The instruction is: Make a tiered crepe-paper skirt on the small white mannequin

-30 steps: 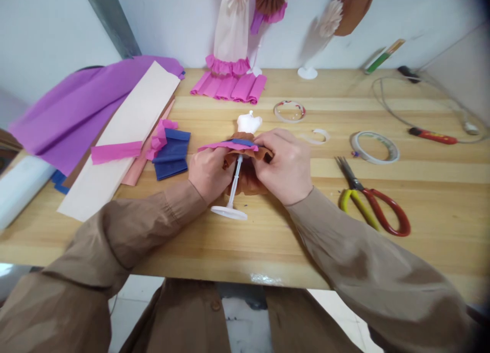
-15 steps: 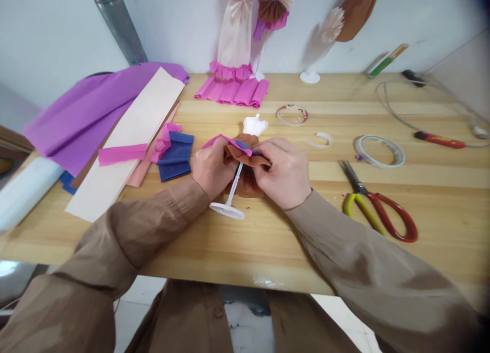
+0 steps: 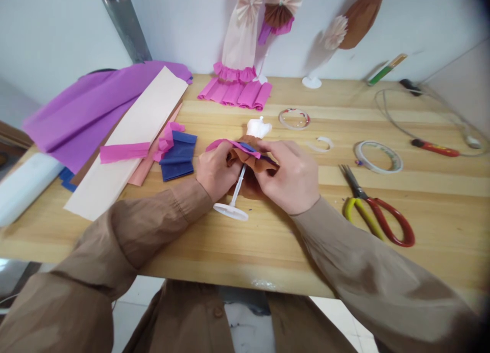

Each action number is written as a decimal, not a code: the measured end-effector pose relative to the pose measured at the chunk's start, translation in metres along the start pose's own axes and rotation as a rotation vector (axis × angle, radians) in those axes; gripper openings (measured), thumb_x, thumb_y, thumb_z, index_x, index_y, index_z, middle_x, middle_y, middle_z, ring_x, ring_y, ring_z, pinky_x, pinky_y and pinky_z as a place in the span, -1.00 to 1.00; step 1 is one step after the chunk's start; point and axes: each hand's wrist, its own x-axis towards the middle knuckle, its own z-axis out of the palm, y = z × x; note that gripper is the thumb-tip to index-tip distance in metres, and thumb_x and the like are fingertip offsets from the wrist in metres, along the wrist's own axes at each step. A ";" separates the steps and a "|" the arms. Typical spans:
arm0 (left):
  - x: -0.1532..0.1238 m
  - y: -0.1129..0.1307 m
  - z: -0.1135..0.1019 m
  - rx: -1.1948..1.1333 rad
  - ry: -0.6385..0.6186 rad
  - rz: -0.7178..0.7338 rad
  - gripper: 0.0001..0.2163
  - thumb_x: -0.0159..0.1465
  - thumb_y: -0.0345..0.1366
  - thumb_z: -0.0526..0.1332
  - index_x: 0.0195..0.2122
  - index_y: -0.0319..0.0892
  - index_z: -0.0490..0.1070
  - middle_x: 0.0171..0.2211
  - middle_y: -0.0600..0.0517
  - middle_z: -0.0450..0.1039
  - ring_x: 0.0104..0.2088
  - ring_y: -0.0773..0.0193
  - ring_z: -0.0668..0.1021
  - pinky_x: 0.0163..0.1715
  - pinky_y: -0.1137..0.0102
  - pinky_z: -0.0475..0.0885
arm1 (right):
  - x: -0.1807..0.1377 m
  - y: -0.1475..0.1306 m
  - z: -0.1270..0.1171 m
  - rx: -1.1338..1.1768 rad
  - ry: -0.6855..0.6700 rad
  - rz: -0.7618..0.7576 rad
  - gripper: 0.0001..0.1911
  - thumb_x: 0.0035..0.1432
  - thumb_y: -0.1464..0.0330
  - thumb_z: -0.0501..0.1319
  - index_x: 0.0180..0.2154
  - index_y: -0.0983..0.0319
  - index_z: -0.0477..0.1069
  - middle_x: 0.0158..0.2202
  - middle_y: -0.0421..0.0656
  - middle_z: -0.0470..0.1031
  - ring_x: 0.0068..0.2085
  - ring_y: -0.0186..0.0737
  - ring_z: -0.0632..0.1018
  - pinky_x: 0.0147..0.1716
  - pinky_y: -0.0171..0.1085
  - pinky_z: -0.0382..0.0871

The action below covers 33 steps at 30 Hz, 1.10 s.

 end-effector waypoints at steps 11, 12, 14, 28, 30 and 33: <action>0.000 0.003 0.000 -0.088 -0.024 -0.001 -0.91 0.20 -0.30 0.26 -0.28 -0.13 0.53 -0.37 0.05 0.61 -0.37 0.27 0.61 -0.32 0.41 0.44 | 0.016 0.005 0.013 -0.069 -0.032 -0.020 -0.75 0.12 0.47 0.19 -0.20 0.15 0.58 -0.31 -0.06 0.62 -0.22 0.04 0.60 -0.17 -0.01 0.37; 0.000 0.003 0.000 -0.107 -0.027 -0.001 -0.91 0.21 -0.29 0.27 -0.28 -0.14 0.53 -0.38 0.06 0.61 -0.38 0.28 0.61 -0.32 0.42 0.44 | 0.018 0.011 0.014 -0.054 -0.030 -0.025 -0.76 0.13 0.47 0.18 -0.21 0.15 0.59 -0.32 -0.06 0.63 -0.22 0.05 0.60 -0.16 0.01 0.38; 0.000 0.004 0.000 -0.131 -0.033 0.004 -0.91 0.21 -0.27 0.29 -0.31 -0.16 0.53 -0.42 0.07 0.60 -0.43 0.31 0.59 -0.36 0.44 0.42 | 0.022 0.021 0.011 0.008 -0.046 -0.048 -0.76 0.15 0.46 0.18 -0.21 0.17 0.59 -0.31 -0.05 0.64 -0.21 0.06 0.62 -0.16 0.03 0.42; -0.002 0.007 -0.005 -0.131 -0.069 0.053 -0.80 0.21 -0.41 0.19 -0.19 -0.14 0.57 -0.34 0.04 0.63 -0.36 0.25 0.61 -0.27 0.40 0.48 | -0.026 -0.040 -0.032 0.583 -0.219 0.233 -0.73 0.22 0.37 0.22 -0.04 0.14 0.53 0.03 -0.06 0.62 0.05 -0.03 0.62 0.05 0.00 0.54; -0.003 0.006 -0.005 -0.137 -0.065 0.066 -0.76 0.18 -0.45 0.18 -0.17 -0.15 0.56 -0.32 0.04 0.64 -0.35 0.25 0.62 -0.26 0.39 0.49 | -0.023 -0.034 -0.022 0.675 -0.286 0.312 -0.72 0.21 0.35 0.21 -0.03 0.17 0.49 0.03 -0.03 0.60 0.05 -0.04 0.61 0.06 0.00 0.54; -0.005 0.005 -0.004 -0.141 -0.081 0.081 -0.68 0.13 -0.50 0.16 -0.12 -0.14 0.55 -0.29 0.05 0.65 -0.31 0.24 0.63 -0.24 0.37 0.52 | -0.016 -0.028 -0.015 0.837 -0.310 0.345 -0.75 0.18 0.42 0.19 -0.07 0.16 0.42 -0.04 -0.08 0.60 -0.02 -0.11 0.63 0.01 -0.05 0.57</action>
